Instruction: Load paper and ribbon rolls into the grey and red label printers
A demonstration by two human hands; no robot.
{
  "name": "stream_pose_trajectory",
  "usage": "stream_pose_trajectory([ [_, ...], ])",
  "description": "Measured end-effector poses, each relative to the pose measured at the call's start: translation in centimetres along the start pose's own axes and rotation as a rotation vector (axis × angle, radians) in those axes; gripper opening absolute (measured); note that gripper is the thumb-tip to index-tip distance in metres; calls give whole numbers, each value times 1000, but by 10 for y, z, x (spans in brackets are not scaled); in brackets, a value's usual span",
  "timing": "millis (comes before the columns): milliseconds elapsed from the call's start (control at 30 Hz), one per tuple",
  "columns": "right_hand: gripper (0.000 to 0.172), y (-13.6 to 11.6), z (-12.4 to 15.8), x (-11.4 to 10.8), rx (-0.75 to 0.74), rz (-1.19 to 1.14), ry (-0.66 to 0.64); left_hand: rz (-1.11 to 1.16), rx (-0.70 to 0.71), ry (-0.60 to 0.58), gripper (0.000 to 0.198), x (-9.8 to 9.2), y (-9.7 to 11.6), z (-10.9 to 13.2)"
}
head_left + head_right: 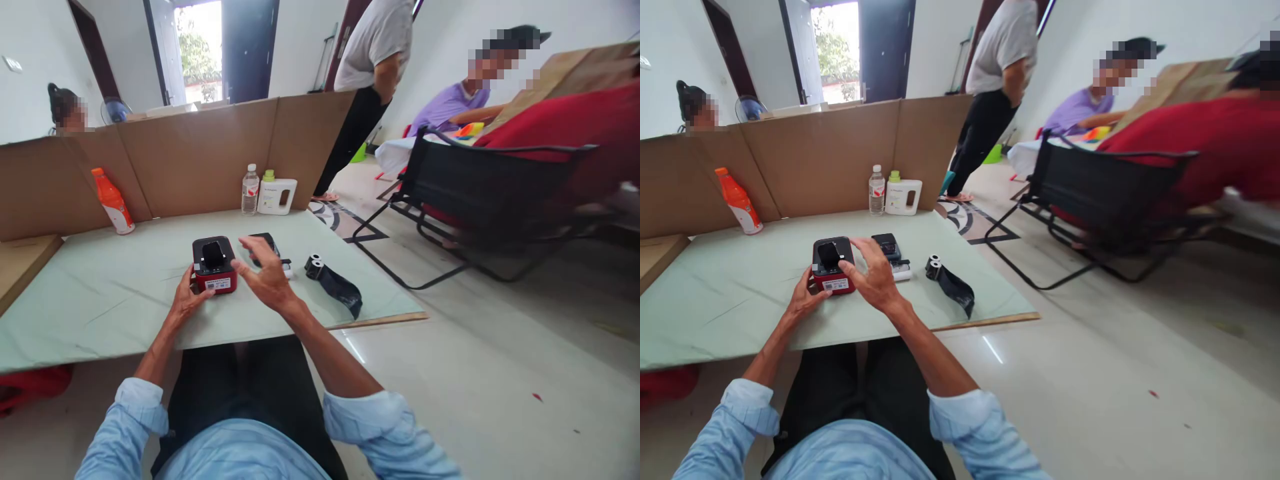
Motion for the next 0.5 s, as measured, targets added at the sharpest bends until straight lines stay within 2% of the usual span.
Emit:
stream_pose_trajectory([
  [100,66,45,18,33,98,83,-103,-48,-8,20,107,-9,13,-3],
  [167,75,63,28,49,153,90,-167,-107,10,-5,103,-18,22,-7],
  [333,84,78,38,67,222,44,-234,-296,8,-91,84,-38,39,-20],
  [500,74,83,33,68,188,63,-235,-463,79,-154,70,-48,49,-27],
])
Point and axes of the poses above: each hand's wrist, its own z-axis away from the middle knuckle, its own x-axis out of the palm, y = z × x, the point moved 1 cm from there along -z, towards the middle knuckle, and after that the axes turned 9 degrees about -y, right-handed, at the moved point
